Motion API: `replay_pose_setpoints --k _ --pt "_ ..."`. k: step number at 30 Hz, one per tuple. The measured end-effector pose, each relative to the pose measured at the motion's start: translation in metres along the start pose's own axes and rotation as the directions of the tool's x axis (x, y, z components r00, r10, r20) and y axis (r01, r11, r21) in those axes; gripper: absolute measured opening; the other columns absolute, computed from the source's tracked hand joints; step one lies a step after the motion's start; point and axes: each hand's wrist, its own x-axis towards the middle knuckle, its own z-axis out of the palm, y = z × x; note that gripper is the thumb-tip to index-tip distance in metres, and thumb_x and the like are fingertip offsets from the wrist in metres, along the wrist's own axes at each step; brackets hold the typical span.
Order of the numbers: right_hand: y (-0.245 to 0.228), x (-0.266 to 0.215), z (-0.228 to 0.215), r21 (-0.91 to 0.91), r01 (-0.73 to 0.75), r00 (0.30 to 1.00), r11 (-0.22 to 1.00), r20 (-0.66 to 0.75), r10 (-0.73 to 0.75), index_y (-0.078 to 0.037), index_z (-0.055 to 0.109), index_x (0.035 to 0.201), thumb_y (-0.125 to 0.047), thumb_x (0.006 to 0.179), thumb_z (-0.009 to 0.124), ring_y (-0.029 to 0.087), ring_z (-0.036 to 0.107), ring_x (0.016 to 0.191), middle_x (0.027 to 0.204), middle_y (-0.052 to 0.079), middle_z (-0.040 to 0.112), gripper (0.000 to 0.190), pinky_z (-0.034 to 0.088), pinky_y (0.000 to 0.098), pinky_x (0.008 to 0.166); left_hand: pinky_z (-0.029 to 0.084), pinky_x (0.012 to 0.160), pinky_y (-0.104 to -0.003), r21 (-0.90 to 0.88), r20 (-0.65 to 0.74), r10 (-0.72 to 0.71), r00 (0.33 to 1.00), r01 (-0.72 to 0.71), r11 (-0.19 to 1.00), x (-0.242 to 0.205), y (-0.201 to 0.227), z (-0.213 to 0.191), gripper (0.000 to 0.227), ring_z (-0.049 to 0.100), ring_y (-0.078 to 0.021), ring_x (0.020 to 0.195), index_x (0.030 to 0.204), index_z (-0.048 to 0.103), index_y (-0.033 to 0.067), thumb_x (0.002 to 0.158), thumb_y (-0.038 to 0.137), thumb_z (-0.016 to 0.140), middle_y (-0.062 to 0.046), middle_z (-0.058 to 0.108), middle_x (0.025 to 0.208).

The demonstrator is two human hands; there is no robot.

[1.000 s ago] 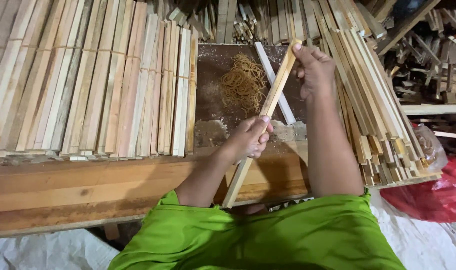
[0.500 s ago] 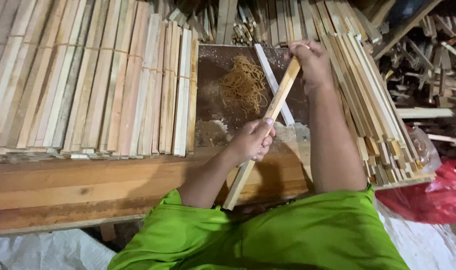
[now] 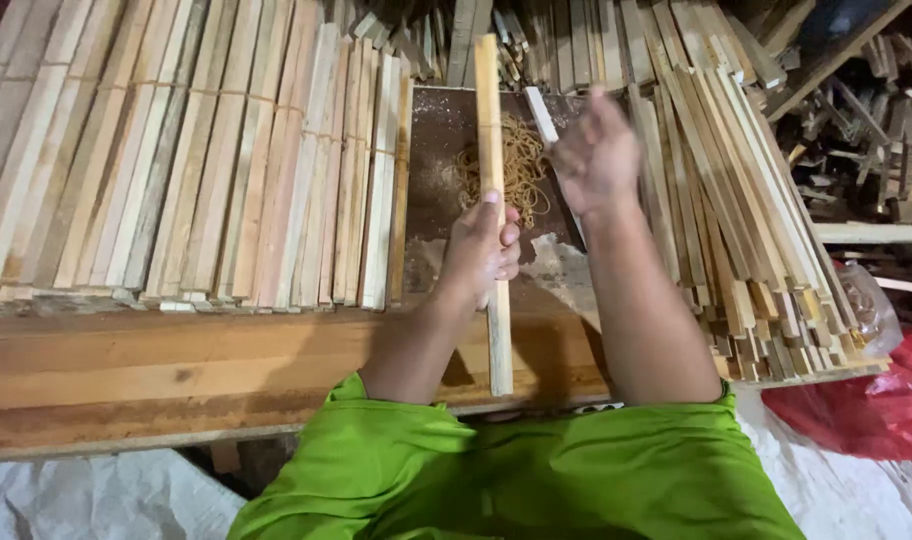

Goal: Bundling thin wooden slats together using rubber bands

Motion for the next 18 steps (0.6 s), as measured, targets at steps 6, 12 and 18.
replay_pose_setpoints --k 6,12,18 --pt "-0.010 0.018 0.043 0.419 0.010 0.970 0.908 -0.223 0.093 0.014 0.058 0.132 0.012 0.103 0.047 0.020 0.070 0.070 0.109 0.030 0.071 0.031 0.063 0.0243 0.059 0.033 0.037 -0.023 -0.009 0.199 0.169 0.965 -0.170 0.985 -0.007 -0.011 0.006 0.044 0.042 -0.0065 0.048 0.098 0.057 0.0111 0.104 0.053 0.044 0.002 0.054 0.072" --pt "-0.001 0.055 0.042 -0.334 -0.018 0.962 0.942 -0.263 -0.075 -0.008 0.078 0.114 -0.032 0.068 0.091 0.012 0.075 0.085 0.100 0.002 0.079 0.053 0.068 0.0337 0.096 0.025 0.035 -0.023 -0.098 0.242 0.076 0.967 -0.053 0.994 0.003 -0.026 0.008 0.037 0.038 -0.0078 0.045 0.092 0.054 0.0123 0.106 0.046 0.046 0.003 0.051 0.069" --pt "-0.029 0.063 0.035 -0.425 -0.120 0.981 0.897 -0.191 0.040 -0.013 0.076 0.089 -0.021 0.083 0.086 0.010 0.074 0.074 0.084 -0.001 0.078 0.015 0.065 0.0269 0.072 0.033 0.038 -0.024 0.146 0.273 0.005 0.962 -0.047 0.988 -0.002 -0.017 0.006 0.039 0.039 -0.0078 0.048 0.095 0.055 0.0096 0.108 0.043 0.042 0.001 0.051 0.071"
